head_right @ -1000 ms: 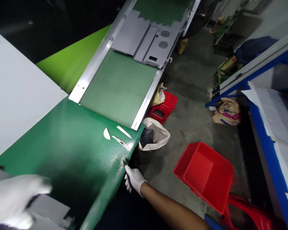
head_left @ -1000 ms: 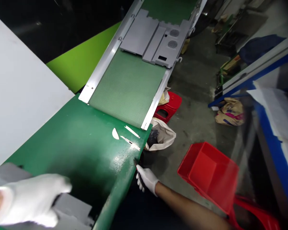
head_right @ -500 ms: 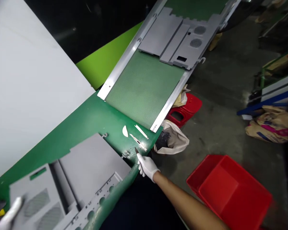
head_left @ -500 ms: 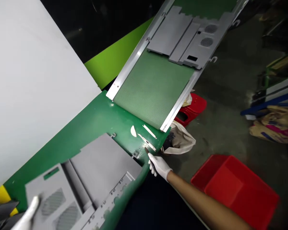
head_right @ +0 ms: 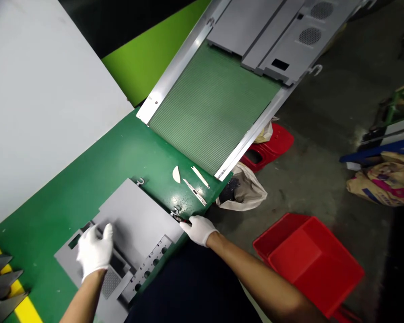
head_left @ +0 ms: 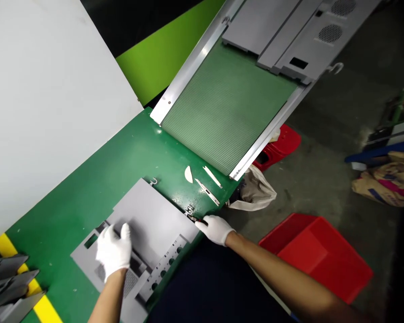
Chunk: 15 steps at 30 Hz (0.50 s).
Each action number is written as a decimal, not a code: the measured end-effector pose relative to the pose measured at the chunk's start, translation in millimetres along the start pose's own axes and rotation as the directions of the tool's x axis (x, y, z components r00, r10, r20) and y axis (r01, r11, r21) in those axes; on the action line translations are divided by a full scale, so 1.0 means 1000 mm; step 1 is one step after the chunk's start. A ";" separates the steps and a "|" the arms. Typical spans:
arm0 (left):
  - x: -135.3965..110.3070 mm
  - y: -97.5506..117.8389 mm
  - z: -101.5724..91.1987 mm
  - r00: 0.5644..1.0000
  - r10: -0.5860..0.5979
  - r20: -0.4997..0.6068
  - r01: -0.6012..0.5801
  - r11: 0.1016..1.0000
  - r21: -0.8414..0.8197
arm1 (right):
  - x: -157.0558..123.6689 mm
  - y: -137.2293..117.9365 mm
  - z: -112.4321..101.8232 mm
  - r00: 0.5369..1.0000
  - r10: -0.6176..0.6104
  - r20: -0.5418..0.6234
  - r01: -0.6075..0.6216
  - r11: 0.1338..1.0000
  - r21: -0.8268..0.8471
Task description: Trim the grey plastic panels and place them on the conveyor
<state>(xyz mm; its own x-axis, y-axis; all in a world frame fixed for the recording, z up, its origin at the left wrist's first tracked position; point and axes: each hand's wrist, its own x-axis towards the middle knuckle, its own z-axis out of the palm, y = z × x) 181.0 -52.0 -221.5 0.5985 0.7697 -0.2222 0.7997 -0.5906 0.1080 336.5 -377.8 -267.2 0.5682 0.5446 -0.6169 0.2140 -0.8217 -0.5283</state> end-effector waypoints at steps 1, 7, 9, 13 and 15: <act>0.003 0.018 0.007 0.994 0.053 -0.092 -0.054 0.998 -0.012 | 0.003 0.000 0.000 1.000 -0.005 0.010 0.005 1.000 -0.003; 0.006 0.074 0.049 0.977 0.153 -0.146 -0.144 0.987 0.066 | 0.007 0.007 0.007 0.999 -0.036 0.022 0.036 0.999 0.012; 0.004 0.074 0.056 0.981 0.134 -0.141 -0.125 0.990 0.068 | 0.008 0.006 0.009 0.999 -0.044 0.020 0.044 0.999 0.017; 0.005 0.070 0.060 0.980 0.141 -0.138 -0.134 0.989 0.065 | 0.012 0.000 0.008 0.998 -0.052 0.022 0.052 0.999 0.010; 0.006 0.067 0.062 0.981 0.140 -0.131 -0.133 0.989 0.058 | 0.016 -0.004 0.007 0.998 -0.050 0.039 0.050 0.999 -0.003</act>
<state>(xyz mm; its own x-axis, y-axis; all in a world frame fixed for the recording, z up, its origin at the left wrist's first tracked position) 235.5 -102.1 -275.8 0.7055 0.7046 -0.0757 0.7087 -0.7010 0.0799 339.2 -365.1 -279.1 0.5252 0.5914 -0.6119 0.2445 -0.7936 -0.5572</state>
